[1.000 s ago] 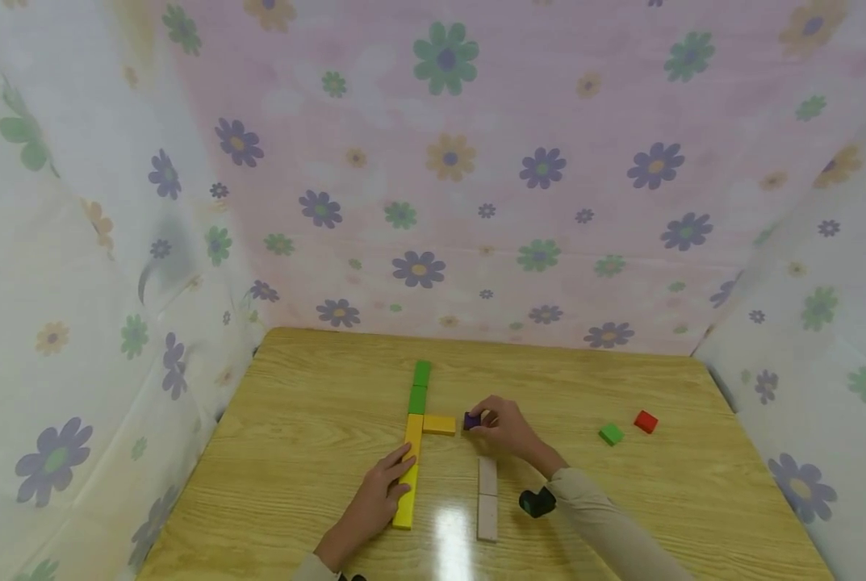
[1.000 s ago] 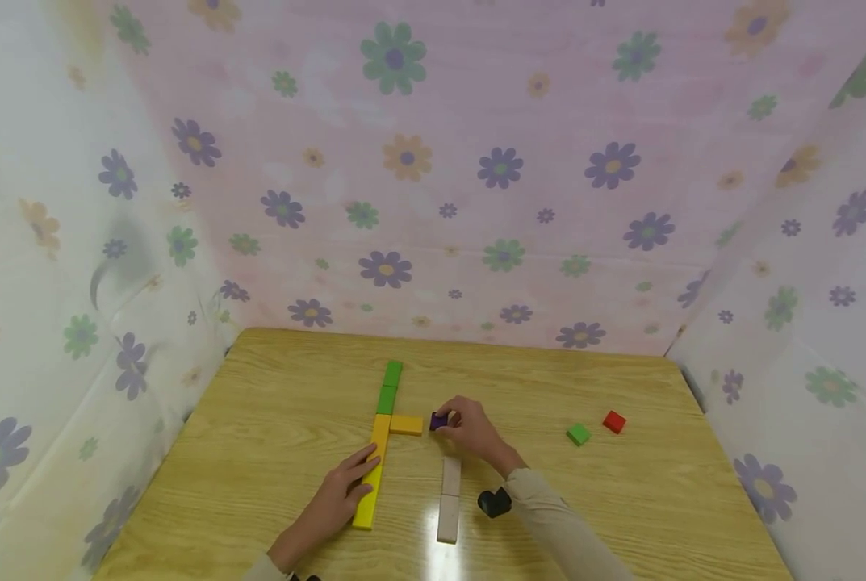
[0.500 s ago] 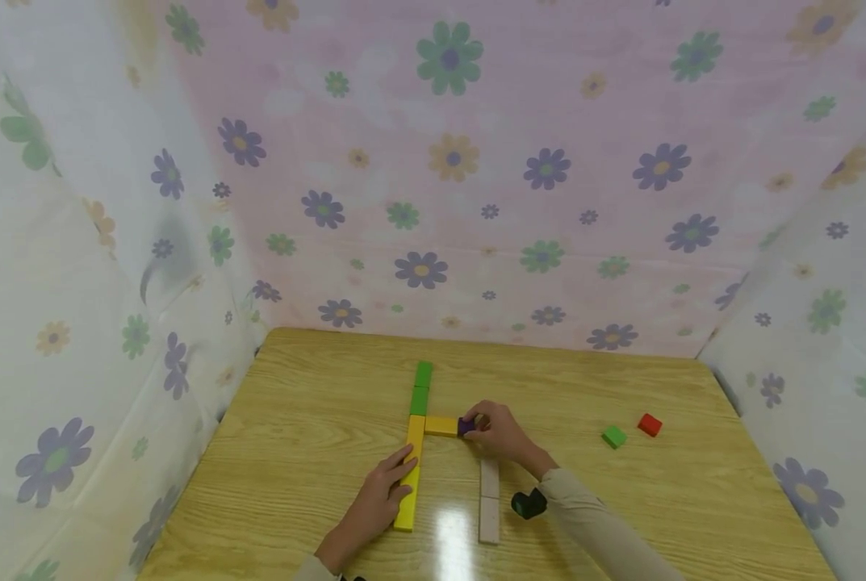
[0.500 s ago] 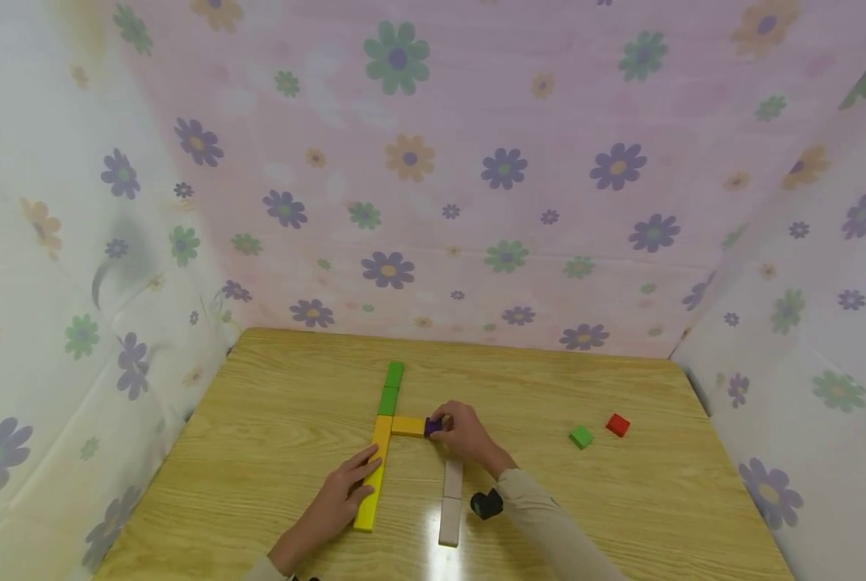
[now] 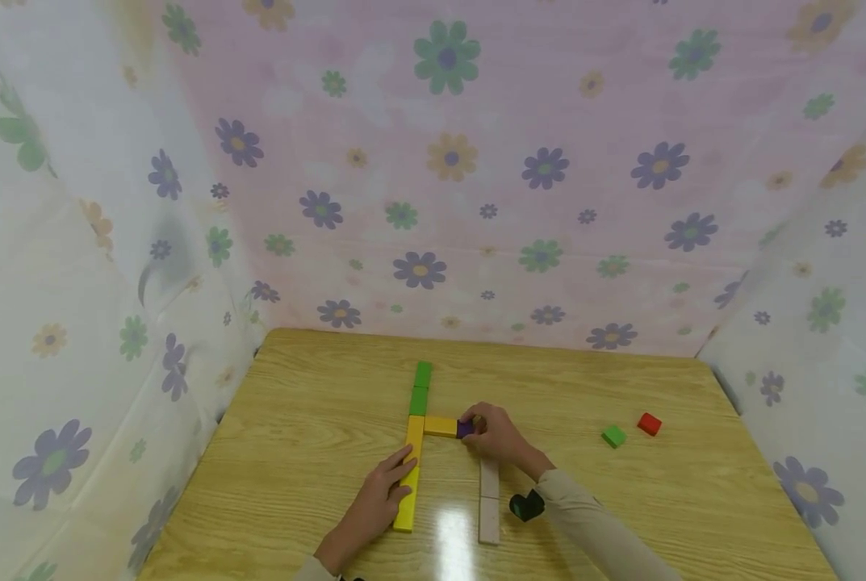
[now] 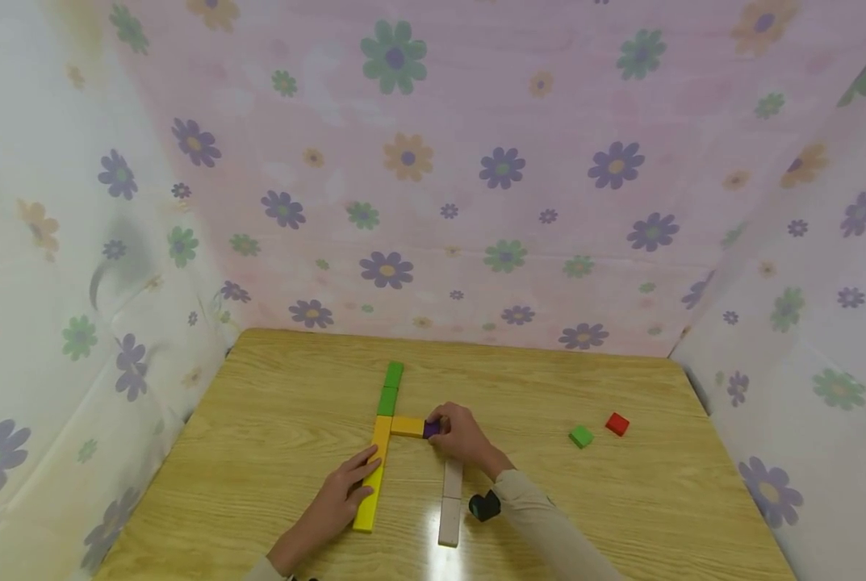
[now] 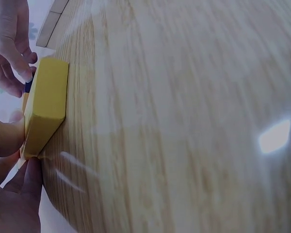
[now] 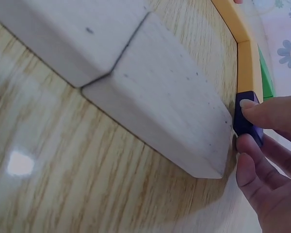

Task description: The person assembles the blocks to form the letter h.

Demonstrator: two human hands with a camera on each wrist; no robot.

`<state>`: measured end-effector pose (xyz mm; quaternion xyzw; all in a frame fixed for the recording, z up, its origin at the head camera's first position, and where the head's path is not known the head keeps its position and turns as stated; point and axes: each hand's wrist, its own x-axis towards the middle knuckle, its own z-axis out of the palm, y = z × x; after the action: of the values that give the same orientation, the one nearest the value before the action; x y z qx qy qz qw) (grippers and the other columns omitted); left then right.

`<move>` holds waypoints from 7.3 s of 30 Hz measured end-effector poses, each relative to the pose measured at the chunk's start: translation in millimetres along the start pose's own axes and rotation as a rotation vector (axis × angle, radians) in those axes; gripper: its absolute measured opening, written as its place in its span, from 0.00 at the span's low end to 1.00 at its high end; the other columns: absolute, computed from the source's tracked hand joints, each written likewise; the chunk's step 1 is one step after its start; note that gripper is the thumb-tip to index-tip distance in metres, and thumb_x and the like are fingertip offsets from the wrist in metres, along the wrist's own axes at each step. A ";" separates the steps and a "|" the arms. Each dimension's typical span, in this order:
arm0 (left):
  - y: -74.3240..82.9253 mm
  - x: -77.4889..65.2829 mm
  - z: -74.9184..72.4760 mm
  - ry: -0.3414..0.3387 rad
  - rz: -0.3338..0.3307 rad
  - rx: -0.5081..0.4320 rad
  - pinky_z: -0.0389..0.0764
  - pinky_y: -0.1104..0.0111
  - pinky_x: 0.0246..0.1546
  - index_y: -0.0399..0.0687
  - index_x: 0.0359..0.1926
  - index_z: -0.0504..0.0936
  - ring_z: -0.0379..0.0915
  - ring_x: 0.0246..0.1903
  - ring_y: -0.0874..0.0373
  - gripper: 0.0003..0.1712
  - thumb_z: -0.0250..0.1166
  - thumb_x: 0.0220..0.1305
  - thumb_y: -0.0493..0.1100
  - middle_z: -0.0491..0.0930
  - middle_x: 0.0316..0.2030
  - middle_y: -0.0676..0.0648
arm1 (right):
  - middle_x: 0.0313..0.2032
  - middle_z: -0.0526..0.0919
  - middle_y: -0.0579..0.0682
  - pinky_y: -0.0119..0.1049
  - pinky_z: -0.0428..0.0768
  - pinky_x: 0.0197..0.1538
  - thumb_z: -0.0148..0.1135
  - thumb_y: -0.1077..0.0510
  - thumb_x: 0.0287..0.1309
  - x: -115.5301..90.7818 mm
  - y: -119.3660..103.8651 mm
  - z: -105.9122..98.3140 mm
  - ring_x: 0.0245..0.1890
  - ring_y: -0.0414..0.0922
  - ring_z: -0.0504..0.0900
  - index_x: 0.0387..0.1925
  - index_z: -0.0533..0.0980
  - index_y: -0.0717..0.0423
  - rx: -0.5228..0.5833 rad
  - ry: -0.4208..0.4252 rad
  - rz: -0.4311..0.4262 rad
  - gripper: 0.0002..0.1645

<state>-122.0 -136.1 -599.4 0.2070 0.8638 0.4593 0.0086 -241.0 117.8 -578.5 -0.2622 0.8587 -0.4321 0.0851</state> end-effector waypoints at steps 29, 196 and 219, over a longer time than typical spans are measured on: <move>3.6 0.5 -1.5 -0.014 -0.021 0.029 0.66 0.53 0.59 0.31 0.64 0.67 0.55 0.65 0.40 0.25 0.56 0.66 0.31 0.58 0.68 0.38 | 0.45 0.78 0.61 0.33 0.78 0.29 0.65 0.68 0.54 -28.5 -5.4 -76.1 0.32 0.47 0.78 0.46 0.77 0.64 -0.134 0.088 -0.049 0.15; 1.1 -1.7 5.3 0.005 -0.003 0.040 0.67 0.50 0.58 0.32 0.63 0.68 0.56 0.65 0.40 0.25 0.57 0.66 0.32 0.59 0.68 0.38 | 0.39 0.81 0.56 0.34 0.80 0.33 0.68 0.70 0.50 -35.7 13.1 -35.6 0.31 0.47 0.79 0.40 0.80 0.62 -0.014 0.130 -0.060 0.13; -0.1 -0.9 3.8 -0.003 -0.022 0.041 0.67 0.51 0.58 0.33 0.64 0.67 0.56 0.65 0.41 0.25 0.57 0.66 0.32 0.58 0.68 0.39 | 0.39 0.80 0.58 0.32 0.79 0.31 0.67 0.71 0.50 -23.8 9.9 -26.7 0.30 0.46 0.79 0.39 0.80 0.63 0.009 0.093 -0.034 0.12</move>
<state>-120.4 -133.4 -601.8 0.1983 0.8752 0.4412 0.0109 -234.5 153.7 -571.8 -0.2558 0.8551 -0.4492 0.0390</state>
